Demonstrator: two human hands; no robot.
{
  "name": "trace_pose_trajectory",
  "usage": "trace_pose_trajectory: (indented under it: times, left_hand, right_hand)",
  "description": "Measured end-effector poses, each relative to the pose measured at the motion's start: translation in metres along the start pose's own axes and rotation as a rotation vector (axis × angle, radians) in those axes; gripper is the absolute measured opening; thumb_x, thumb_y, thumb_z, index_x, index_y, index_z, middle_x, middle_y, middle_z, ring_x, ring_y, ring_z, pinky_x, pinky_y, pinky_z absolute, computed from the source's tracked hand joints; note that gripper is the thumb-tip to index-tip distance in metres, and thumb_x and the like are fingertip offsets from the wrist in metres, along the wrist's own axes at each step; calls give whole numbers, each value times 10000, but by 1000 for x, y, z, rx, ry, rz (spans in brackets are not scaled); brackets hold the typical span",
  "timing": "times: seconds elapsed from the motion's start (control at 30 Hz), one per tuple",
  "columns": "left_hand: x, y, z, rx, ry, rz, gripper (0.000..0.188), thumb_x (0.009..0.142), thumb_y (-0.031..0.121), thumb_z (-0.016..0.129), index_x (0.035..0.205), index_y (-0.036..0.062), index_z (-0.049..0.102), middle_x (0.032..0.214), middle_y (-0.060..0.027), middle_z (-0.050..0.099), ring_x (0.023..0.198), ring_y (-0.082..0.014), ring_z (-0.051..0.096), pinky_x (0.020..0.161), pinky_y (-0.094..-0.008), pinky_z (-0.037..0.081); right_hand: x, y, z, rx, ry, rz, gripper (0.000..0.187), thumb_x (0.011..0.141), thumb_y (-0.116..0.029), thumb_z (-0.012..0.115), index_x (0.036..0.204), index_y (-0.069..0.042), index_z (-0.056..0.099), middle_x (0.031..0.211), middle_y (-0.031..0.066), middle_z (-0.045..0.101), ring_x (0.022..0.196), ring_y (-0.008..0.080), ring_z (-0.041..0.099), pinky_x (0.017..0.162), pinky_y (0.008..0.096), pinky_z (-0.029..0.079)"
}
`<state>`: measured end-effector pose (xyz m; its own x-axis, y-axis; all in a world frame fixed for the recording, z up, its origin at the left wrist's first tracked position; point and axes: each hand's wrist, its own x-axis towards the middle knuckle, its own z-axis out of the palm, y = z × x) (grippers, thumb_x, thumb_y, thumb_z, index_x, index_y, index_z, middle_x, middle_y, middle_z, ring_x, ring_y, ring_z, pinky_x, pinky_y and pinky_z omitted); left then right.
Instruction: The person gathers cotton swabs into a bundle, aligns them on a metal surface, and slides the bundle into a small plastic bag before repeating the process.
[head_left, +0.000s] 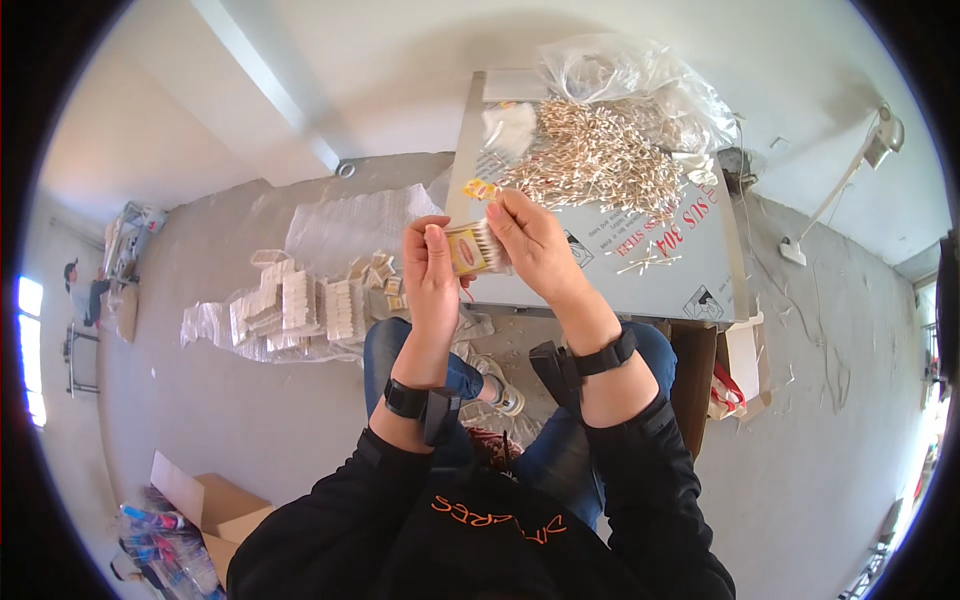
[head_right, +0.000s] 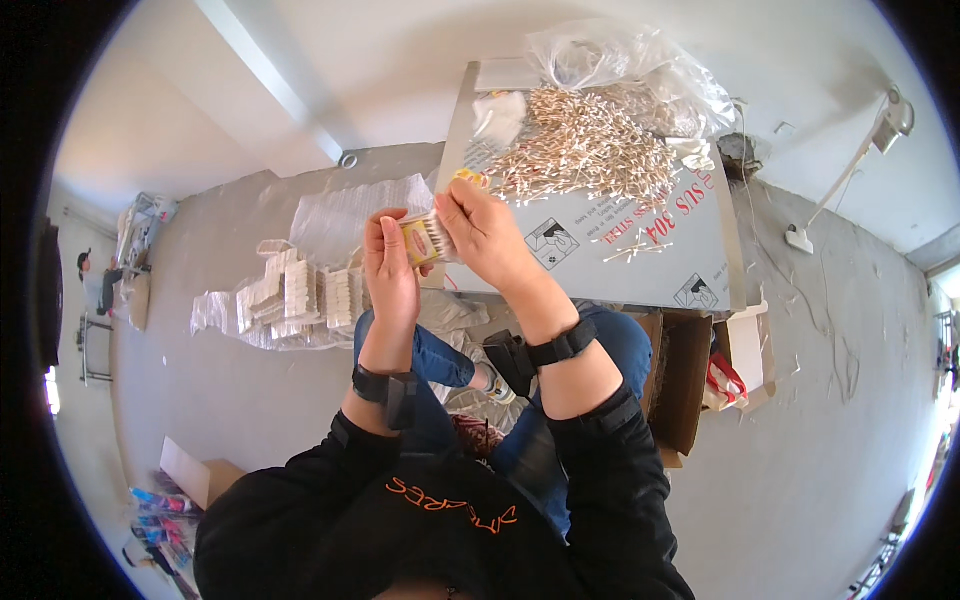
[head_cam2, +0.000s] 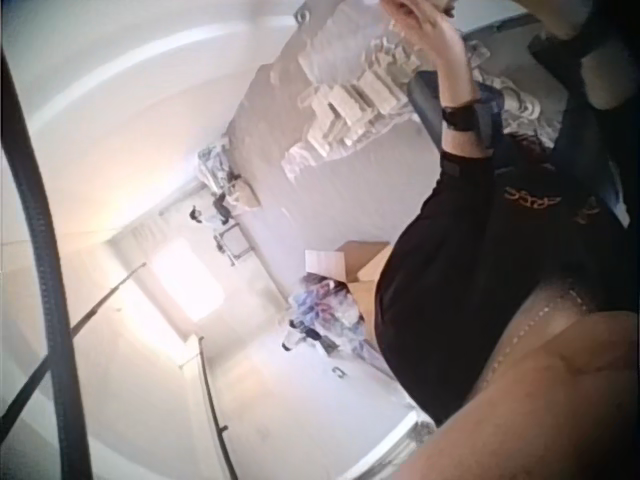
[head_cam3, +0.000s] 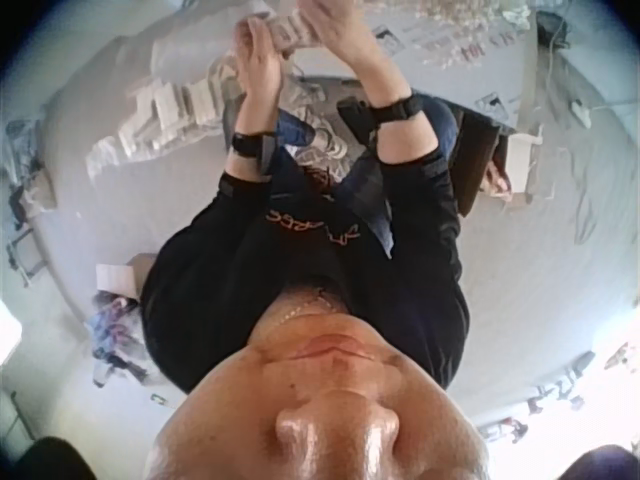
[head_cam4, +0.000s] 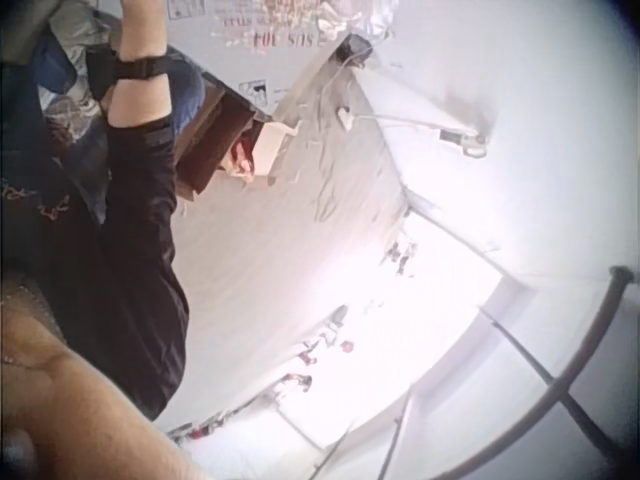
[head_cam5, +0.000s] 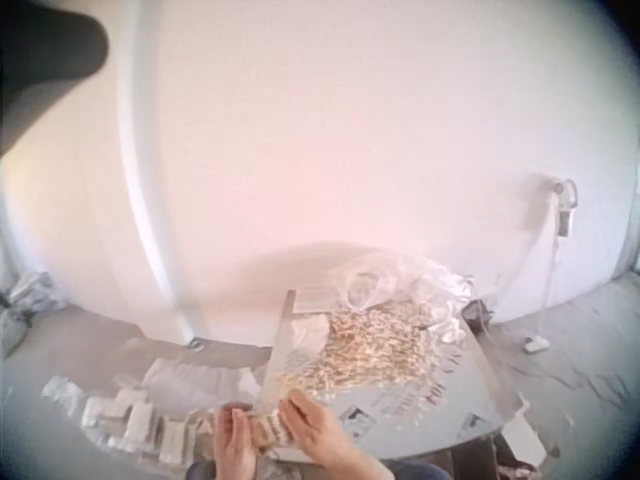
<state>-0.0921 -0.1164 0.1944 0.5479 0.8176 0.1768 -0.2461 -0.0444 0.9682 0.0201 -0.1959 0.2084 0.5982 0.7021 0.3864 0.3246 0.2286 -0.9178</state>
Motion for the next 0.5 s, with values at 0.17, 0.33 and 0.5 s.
trace_pose_trajectory:
  times: [0.17, 0.33, 0.5]
  left_hand:
    - [-1, -2, -7, -48, -59, 14, 355, 1034, 409, 370, 1113, 91, 506, 833, -10, 581, 629, -57, 538, 502, -204, 425]
    - [2, -4, -8, -255, -88, 0, 384, 1031, 428, 362, 1130, 88, 509, 833, -3, 591, 637, -57, 542, 511, -210, 417]
    - [0, -5, -8, -222, -93, -43, 387, 1030, 433, 359, 1131, 89, 507, 835, 1, 596, 632, -53, 541, 513, -210, 416]
  right_hand:
    - [-1, -5, -3, 67, -37, 69, 312, 994, -222, 530, 761, -27, 459, 629, 34, 454, 582, 122, 394, 526, 288, 362]
    - [-2, -13, -4, 377, -6, 242, 272, 998, -221, 530, 783, -60, 482, 661, -45, 425, 595, 51, 361, 520, 227, 310]
    - [-3, -7, -1, 375, -78, 209, 201, 987, -226, 544, 861, -73, 513, 722, -52, 452, 650, 32, 389, 548, 210, 310]
